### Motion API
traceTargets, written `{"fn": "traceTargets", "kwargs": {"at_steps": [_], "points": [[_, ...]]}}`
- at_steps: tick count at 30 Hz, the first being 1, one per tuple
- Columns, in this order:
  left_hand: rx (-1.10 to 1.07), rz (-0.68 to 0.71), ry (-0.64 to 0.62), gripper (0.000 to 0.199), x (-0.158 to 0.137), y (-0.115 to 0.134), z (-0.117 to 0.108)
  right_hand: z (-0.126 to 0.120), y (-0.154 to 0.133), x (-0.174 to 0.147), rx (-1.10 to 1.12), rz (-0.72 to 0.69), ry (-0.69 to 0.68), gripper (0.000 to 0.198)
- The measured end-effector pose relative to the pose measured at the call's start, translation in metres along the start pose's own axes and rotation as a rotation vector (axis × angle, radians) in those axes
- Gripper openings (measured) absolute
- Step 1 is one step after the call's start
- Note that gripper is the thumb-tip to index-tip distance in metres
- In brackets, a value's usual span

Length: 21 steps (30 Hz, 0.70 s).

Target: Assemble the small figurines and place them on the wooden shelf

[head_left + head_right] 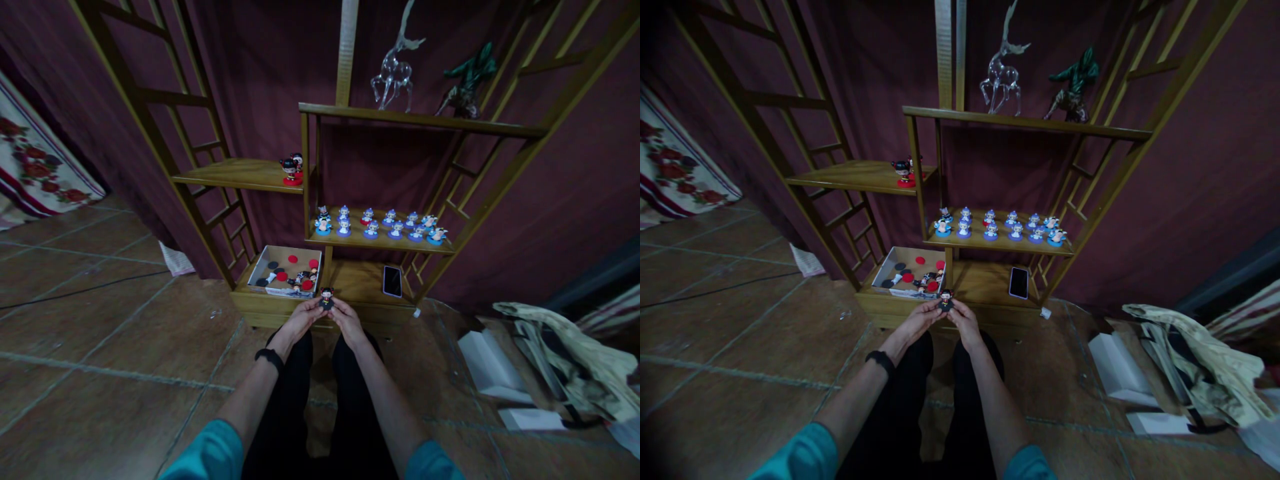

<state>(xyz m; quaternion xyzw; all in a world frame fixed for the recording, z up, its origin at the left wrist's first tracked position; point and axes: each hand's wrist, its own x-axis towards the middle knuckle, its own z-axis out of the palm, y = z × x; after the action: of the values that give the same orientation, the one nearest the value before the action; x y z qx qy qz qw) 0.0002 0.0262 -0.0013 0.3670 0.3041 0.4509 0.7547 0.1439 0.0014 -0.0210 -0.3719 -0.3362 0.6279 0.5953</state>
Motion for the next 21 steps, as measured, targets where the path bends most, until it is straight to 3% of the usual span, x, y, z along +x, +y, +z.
{"fn": "traceTargets", "kwargs": {"at_steps": [21], "points": [[-0.051,-0.029,0.023,0.037,0.0021,0.0003,-0.0032,0.0018,-0.0016,-0.0005,0.000,-0.006,0.003,0.040]]}}
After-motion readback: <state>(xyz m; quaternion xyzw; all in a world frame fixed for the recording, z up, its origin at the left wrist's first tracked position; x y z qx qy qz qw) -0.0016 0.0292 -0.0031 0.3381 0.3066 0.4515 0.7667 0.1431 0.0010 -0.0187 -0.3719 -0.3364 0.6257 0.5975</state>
